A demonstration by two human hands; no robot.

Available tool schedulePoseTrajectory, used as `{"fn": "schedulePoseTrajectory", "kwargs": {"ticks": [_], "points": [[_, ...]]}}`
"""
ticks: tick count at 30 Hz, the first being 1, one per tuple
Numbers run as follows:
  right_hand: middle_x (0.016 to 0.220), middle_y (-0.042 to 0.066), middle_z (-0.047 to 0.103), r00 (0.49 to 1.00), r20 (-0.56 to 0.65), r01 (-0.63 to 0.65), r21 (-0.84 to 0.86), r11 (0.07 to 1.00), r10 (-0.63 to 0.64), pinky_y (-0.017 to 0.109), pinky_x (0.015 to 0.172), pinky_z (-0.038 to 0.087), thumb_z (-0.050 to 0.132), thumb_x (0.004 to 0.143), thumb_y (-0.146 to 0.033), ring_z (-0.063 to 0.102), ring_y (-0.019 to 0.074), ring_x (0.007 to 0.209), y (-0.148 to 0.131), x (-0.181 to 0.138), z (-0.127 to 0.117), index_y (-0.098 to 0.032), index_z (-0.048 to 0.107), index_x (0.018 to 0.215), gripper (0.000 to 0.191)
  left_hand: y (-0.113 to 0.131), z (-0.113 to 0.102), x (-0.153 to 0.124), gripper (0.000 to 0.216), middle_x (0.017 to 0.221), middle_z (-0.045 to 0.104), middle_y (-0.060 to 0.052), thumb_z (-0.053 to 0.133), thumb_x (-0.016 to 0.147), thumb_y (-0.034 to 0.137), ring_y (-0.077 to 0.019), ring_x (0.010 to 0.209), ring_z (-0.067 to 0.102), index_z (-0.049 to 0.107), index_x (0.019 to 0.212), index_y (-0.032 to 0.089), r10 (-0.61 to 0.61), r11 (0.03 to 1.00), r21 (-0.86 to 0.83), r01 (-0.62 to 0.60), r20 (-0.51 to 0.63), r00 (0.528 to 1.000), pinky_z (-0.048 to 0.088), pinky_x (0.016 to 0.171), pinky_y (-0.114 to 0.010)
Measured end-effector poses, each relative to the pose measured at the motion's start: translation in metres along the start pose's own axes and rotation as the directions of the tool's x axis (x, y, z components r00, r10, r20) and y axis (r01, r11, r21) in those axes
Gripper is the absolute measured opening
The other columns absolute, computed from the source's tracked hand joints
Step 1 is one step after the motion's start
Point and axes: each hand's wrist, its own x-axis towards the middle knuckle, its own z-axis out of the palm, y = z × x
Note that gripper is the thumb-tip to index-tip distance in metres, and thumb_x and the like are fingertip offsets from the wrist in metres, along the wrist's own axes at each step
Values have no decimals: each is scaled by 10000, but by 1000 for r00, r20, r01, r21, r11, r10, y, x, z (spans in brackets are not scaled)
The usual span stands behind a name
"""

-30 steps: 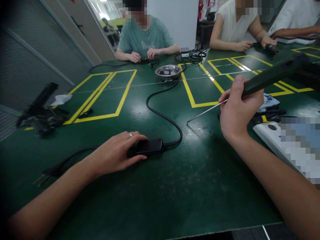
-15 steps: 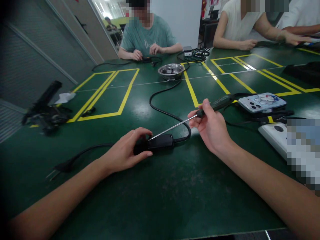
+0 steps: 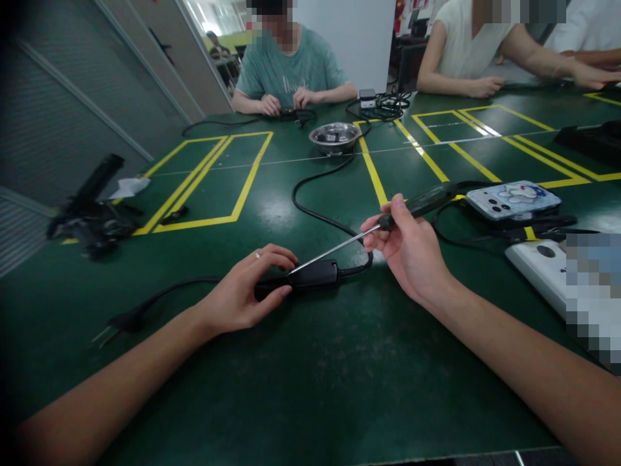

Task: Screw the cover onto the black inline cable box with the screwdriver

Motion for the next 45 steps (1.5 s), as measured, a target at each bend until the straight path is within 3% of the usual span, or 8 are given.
{"fn": "schedulePoseTrajectory", "kwargs": {"ticks": [45], "points": [[772, 37, 695, 998, 53, -32, 57, 998, 29, 253, 601, 528, 605, 869, -524, 622, 121, 610, -2, -3, 1, -199, 616, 863, 325, -2, 1, 0, 172, 1150, 573, -81, 556, 888, 202, -208, 1042, 555, 502, 1051, 188, 4, 1000, 27, -3, -61, 998, 434, 894, -368]]}}
